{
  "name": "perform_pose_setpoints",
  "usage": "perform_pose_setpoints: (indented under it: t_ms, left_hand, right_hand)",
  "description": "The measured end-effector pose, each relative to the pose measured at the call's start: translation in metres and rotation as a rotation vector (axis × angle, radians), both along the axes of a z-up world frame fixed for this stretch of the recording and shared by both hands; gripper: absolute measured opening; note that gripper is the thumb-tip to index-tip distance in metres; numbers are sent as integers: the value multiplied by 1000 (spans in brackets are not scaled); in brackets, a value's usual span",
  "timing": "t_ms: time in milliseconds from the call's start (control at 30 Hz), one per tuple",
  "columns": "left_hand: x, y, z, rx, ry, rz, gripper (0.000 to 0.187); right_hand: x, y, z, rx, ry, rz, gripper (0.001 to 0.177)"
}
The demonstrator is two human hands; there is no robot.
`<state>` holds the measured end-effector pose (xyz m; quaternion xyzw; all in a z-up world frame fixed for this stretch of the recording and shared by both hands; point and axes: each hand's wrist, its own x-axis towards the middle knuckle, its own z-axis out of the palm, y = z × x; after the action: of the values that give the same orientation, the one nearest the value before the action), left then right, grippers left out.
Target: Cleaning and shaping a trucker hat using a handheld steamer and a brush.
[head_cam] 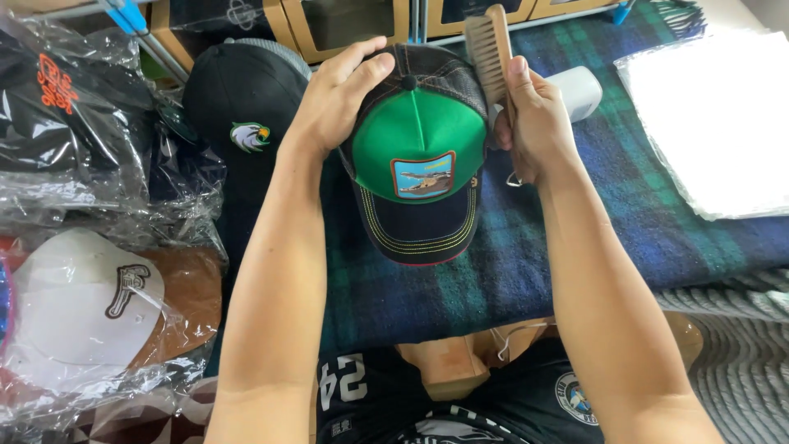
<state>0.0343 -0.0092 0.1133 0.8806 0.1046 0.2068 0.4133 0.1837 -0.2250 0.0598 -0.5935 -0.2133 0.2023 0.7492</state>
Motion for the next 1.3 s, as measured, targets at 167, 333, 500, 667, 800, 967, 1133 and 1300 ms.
perform_pose_setpoints:
  t_ms: [167,333,500,667,800,967,1133,1300]
  left_hand:
    - [-5,-10,20,-82,141,29,73]
    - [-3,-3,11,-206,145,15,73]
    - [2,2,3,-281,70,-47,64]
    - [3,0,4,-223,57,-14,70]
    - [6,6,-8,-269,-38,-68,51]
    - [4,4,-5,-306,-24,-80,47]
    - [1,-1,-10,-427,-21,-38,33]
    - [4,-4,-20,-850,-37,90,42]
  right_hand:
    - [-27,-17,17,62,-502,-105,61]
    - [-52,-39,-12,-43,-961,-253,48]
    - [-41,-75,-57,-189,-983,-236,52]
    - [-21,-95,-53,-276,-976,-321,46]
    - [-24,-73,-38,-184,-1084,-297,54]
    - [-17,-92,-54,-390,-1196,-50,41]
    - [1,-124,-56,-508,-1323,-108,33]
    - [-22,-102,-60,-501,-1330,-103,34]
